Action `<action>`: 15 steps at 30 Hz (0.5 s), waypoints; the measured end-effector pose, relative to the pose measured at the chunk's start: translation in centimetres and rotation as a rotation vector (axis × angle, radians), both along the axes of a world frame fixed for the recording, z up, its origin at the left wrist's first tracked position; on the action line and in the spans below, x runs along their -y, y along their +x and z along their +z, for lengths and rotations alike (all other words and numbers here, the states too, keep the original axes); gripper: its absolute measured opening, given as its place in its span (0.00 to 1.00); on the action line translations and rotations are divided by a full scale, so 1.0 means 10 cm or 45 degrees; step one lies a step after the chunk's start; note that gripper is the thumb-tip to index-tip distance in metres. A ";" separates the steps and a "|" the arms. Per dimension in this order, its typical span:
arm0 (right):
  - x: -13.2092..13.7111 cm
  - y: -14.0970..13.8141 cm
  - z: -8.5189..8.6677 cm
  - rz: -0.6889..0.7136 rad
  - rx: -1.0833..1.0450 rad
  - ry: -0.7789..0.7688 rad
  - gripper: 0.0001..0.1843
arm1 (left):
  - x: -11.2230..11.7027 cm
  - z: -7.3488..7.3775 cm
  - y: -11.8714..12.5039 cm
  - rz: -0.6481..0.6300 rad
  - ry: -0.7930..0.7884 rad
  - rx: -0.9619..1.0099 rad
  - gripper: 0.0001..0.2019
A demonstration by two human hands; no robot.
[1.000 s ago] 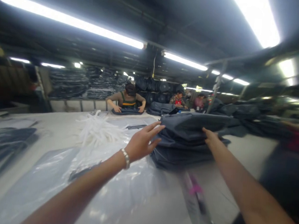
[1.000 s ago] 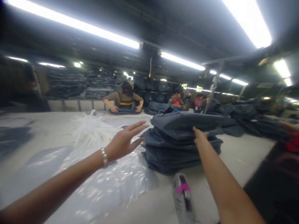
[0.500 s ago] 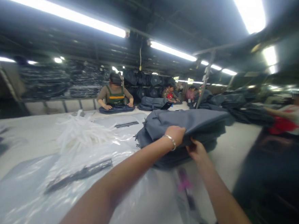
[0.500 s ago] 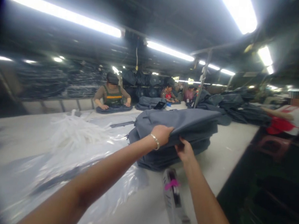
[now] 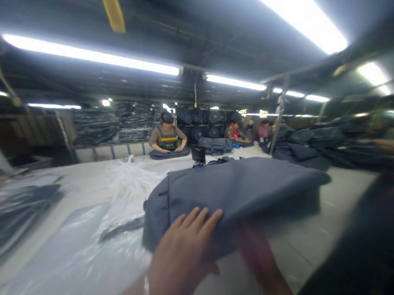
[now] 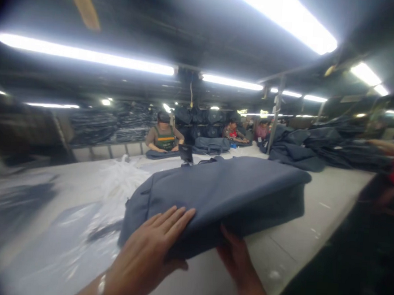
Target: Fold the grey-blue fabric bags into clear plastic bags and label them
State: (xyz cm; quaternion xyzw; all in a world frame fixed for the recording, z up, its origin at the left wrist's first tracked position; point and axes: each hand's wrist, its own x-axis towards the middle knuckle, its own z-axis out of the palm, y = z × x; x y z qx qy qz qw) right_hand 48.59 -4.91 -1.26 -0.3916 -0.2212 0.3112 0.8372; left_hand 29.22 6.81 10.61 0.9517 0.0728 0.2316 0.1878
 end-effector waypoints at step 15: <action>-0.45 -2.45 -0.12 0.768 -0.092 0.051 0.18 | 0.45 -0.35 -2.15 0.494 1.167 -0.188 0.29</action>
